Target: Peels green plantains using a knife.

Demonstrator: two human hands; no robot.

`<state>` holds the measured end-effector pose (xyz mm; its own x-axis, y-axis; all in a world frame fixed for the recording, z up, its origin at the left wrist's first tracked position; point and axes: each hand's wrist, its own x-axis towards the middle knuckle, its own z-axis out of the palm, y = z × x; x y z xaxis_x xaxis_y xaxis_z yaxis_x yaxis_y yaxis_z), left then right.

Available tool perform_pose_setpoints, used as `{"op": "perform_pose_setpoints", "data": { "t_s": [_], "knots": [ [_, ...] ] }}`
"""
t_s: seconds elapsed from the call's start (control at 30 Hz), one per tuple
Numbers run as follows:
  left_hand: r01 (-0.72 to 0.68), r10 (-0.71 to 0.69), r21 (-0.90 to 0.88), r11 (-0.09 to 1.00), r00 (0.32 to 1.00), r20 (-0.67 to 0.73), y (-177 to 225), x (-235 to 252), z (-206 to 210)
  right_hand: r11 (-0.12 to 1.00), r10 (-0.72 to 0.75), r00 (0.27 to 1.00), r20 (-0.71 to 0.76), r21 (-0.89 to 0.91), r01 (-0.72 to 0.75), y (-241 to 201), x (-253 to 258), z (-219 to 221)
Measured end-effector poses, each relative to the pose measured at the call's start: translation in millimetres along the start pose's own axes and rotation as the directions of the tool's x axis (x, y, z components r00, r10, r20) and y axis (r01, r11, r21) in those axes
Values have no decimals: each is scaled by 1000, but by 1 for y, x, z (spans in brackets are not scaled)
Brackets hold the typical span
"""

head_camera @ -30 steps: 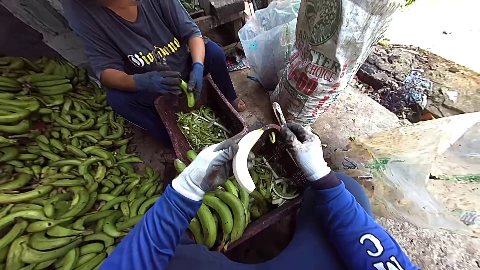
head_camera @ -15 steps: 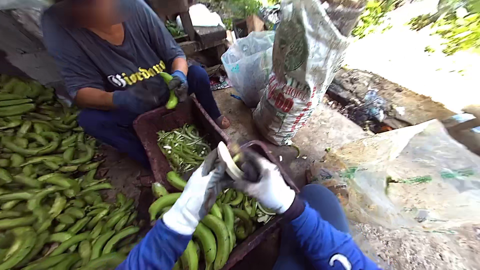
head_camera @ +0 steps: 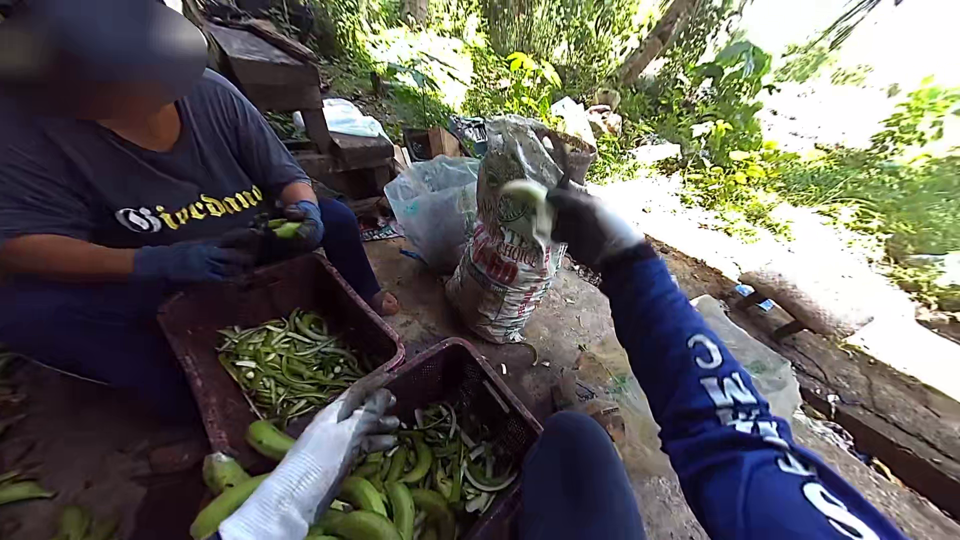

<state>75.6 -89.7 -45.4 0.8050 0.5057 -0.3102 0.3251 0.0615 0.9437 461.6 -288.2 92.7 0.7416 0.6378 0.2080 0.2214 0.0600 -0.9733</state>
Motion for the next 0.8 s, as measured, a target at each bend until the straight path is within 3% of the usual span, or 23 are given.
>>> {"op": "perform_pose_setpoints", "data": {
  "t_s": [0.1, 0.17, 0.23, 0.33, 0.4, 0.5, 0.57, 0.63, 0.73, 0.8],
  "knots": [
    [15, -15, 22, 1000, 1000, 16, -1, -2, 5, 892, -14, 937, -348, 419, 169, -60, 44, -7],
    [5, -6, 35, 999, 1000, 30, 1, -3, 4, 833, -52, 912, -407, 487, 264, -81, 35, -1],
    [-18, 17, 41, 999, 999, 37, 5, -4, 2, 843, -125, 920, -371, 450, 296, -73, 6, 15],
    [-9, 9, 24, 1000, 1000, -3, 7, -7, -7, 873, -97, 953, -287, 435, 219, -7, -36, 56],
    [6, -5, 20, 1000, 999, -53, 3, -6, -14, 916, 47, 972, -231, 398, 50, 63, -66, 93],
    [25, -20, 37, 999, 991, -129, -2, -5, -21, 945, 290, 946, -143, 201, -259, 164, -114, 161],
    [47, -33, 91, 995, 988, -148, 0, -7, -22, 880, 447, 893, -60, -149, -451, 212, -130, 200],
    [61, -40, 156, 986, 990, -138, 3, -8, -21, 735, 596, 802, 39, -429, -525, 254, -136, 230],
    [44, -15, 225, 973, 992, -127, 6, -7, -22, 590, 758, 650, 63, -491, -641, 311, -152, 262],
    [18, 16, 318, 948, 995, -103, 5, -8, -27, 480, 814, 579, 52, -620, -620, 355, -170, 277]
  ]
}}
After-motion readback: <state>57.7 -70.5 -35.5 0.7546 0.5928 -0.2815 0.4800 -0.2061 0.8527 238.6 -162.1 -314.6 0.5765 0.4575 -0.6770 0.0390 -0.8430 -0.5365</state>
